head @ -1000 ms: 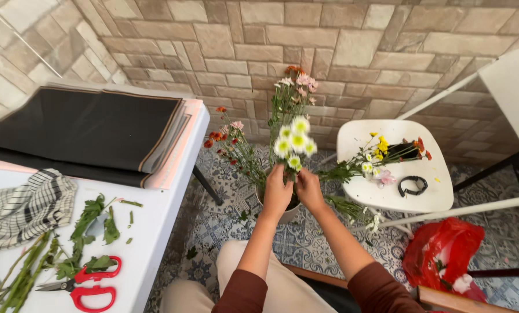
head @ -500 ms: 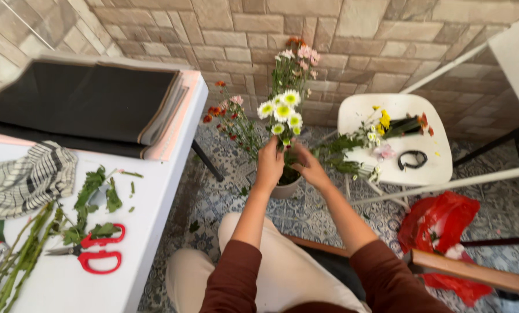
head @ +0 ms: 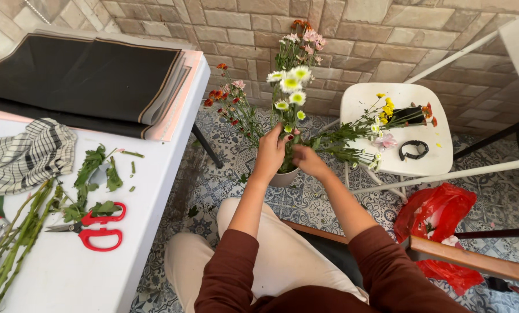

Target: The person prepares flower stems by removing excess leaves with a cloth and then trimming the stems using snips before placing them in a vase.

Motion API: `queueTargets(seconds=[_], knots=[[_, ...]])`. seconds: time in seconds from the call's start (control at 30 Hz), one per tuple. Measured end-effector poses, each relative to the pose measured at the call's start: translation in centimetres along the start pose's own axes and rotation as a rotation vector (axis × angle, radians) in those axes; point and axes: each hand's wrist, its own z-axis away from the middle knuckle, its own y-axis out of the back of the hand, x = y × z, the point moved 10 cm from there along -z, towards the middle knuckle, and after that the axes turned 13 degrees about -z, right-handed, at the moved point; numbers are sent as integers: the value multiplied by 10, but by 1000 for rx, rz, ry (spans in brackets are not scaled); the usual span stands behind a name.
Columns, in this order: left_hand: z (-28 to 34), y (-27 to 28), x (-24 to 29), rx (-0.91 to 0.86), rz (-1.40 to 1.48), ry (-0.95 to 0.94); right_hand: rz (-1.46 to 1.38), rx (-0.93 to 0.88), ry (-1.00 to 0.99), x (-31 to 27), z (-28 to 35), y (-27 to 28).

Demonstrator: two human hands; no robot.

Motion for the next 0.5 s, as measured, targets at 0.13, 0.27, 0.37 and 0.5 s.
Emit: queueTargets(seconds=[0.13,0.27,0.37,0.5], knots=[[0,-9,-23,6,-5,1,25,55,14,-23,6,3],[-2,-14,-30,-3,-30,-14,37,91,27,-43,17,4],[3,0,-1,0,-20,-26,49,130,40,-31,16,10],[4,5,-10,80,-95,-91,42,-8,99,19,-4,-3]])
